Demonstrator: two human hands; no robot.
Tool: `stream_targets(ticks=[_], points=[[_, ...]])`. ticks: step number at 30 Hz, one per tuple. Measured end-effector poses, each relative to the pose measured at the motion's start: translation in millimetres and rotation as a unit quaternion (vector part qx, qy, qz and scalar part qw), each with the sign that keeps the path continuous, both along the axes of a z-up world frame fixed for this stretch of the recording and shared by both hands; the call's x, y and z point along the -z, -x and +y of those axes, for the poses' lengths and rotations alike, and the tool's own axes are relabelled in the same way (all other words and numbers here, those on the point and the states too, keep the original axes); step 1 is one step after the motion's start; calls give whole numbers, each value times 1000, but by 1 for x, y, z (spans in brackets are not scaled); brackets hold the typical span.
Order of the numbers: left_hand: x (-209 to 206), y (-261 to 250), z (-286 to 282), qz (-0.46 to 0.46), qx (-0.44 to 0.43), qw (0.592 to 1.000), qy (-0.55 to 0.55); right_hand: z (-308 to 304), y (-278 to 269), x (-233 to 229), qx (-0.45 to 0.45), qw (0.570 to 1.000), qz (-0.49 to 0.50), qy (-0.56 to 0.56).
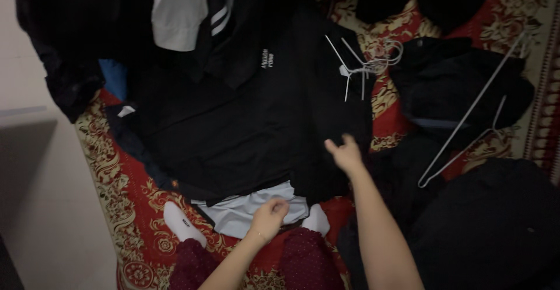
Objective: The person sits on a patterned rug and picks up black garments from a pile. They place each garment onto a hanger, smooth the fabric, and then hang the hanger in a nearby wardrobe. The person repeats this process for several items, including t-shirts and pants.
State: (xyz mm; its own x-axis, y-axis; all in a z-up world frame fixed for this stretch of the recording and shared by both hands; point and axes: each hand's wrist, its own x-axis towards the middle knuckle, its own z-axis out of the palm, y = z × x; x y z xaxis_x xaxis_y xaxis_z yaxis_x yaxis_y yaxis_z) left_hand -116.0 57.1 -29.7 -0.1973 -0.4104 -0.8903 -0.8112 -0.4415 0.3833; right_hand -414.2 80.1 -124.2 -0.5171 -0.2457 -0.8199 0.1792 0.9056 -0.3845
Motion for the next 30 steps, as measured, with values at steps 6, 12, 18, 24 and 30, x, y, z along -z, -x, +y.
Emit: stream_targets(ticks=[6, 12, 18, 24, 30], points=[[-36, 29, -38, 67, -122, 981, 137, -16, -112, -96, 25, 989, 106, 101], [-139, 68, -102, 128, -5, 934, 334, 4, -199, -206, -76, 961, 147, 220], [-206, 65, -146, 122, -21, 909, 399, 36, -249, -269, -152, 933, 131, 299], [-269, 13, -152, 161, -34, 961, 221, 32, -264, -342, -308, 888, 65, 335], [-348, -43, -134, 218, 141, 914, 312, -9, -231, -385, 167, 868, -177, 434]])
